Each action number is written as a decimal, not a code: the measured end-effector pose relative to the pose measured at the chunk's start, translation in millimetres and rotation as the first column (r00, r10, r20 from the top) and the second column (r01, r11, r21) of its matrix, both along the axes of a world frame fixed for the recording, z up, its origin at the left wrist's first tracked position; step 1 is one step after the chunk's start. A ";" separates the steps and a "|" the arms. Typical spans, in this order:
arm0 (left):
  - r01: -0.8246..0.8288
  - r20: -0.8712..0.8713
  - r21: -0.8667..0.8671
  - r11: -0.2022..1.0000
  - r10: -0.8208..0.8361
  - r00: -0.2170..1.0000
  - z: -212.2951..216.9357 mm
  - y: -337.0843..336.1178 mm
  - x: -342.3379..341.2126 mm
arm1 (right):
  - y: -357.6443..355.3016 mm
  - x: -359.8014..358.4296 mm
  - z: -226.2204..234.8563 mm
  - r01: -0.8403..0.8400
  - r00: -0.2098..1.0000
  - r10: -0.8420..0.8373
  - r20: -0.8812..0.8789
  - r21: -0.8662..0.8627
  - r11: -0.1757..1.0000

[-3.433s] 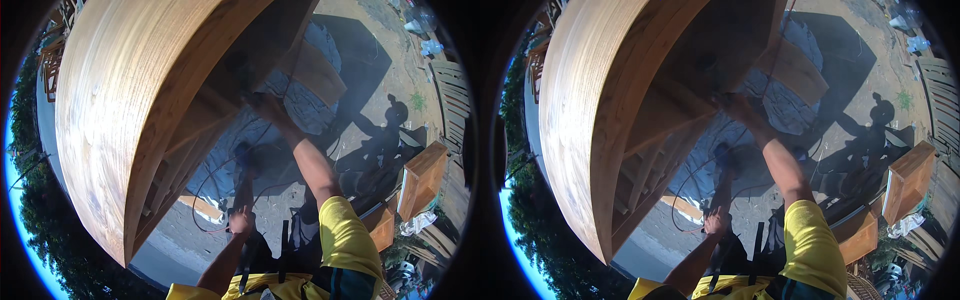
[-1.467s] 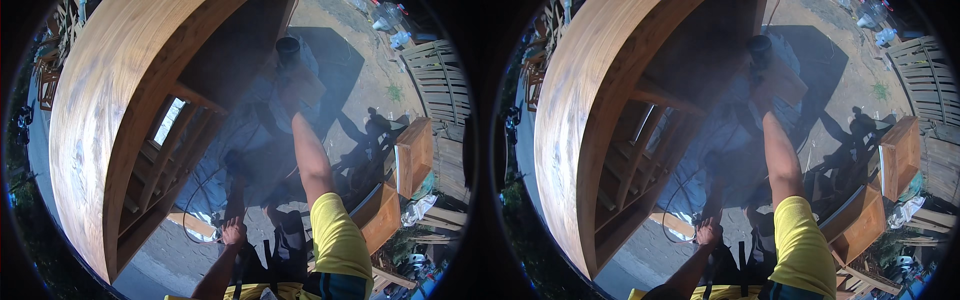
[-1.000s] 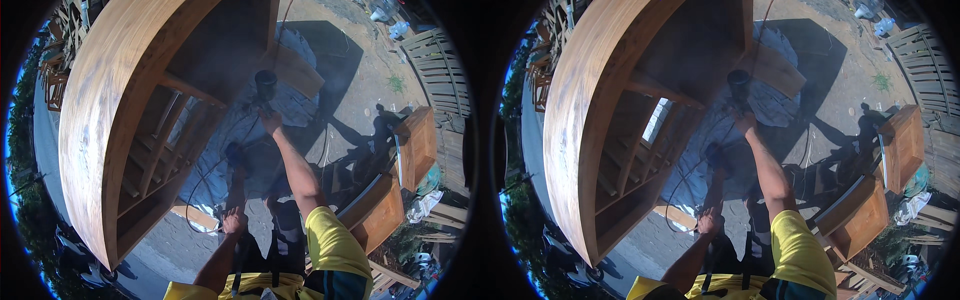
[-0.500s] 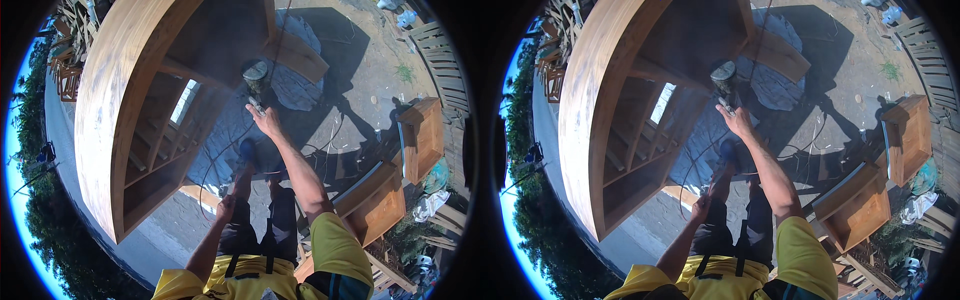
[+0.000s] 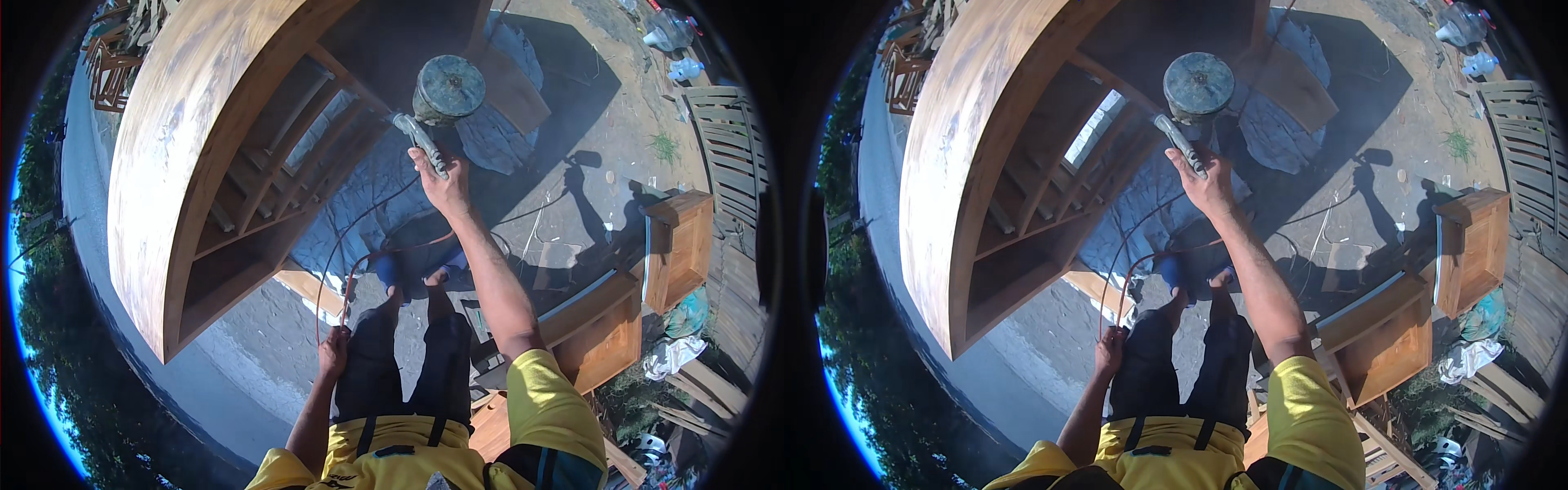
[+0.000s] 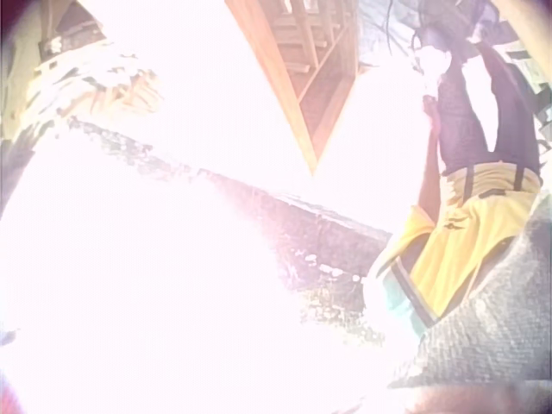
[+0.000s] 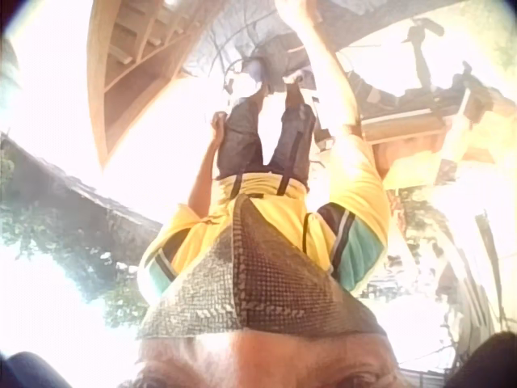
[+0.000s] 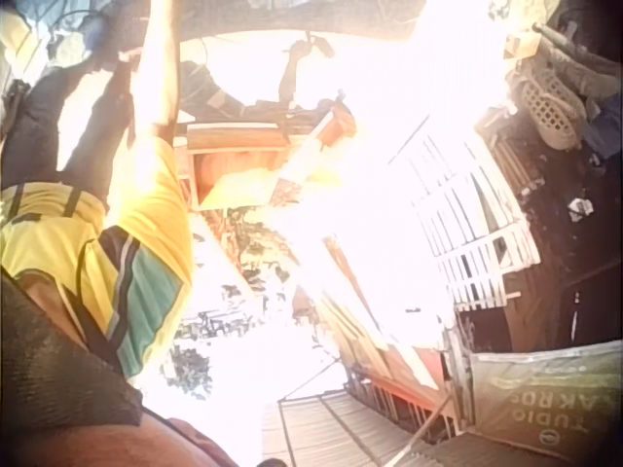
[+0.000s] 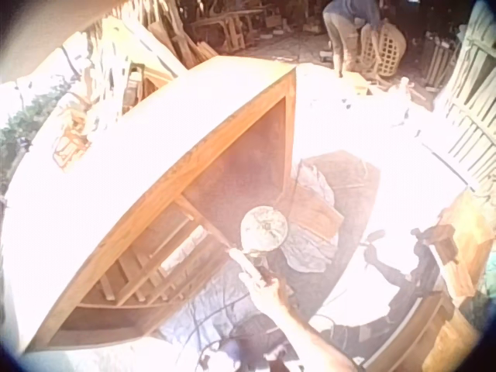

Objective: The person applies finish to the interior compartments and outer surfaces of a wooden cabinet using a spray gun.

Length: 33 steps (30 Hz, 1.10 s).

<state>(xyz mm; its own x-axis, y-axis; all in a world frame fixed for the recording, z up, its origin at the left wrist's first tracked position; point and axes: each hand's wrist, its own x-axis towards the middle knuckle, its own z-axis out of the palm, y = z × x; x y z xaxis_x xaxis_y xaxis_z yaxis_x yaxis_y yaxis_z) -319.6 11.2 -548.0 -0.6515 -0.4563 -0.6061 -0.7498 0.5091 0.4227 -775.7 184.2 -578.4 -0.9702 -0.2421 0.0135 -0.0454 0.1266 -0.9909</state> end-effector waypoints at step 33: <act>0.078 -0.143 0.035 0.996 -0.073 0.987 6.0 -67.1 119.3 | -10.2 80.4 149.1 0.150 0.987 -0.160 0.003 0.320 0.935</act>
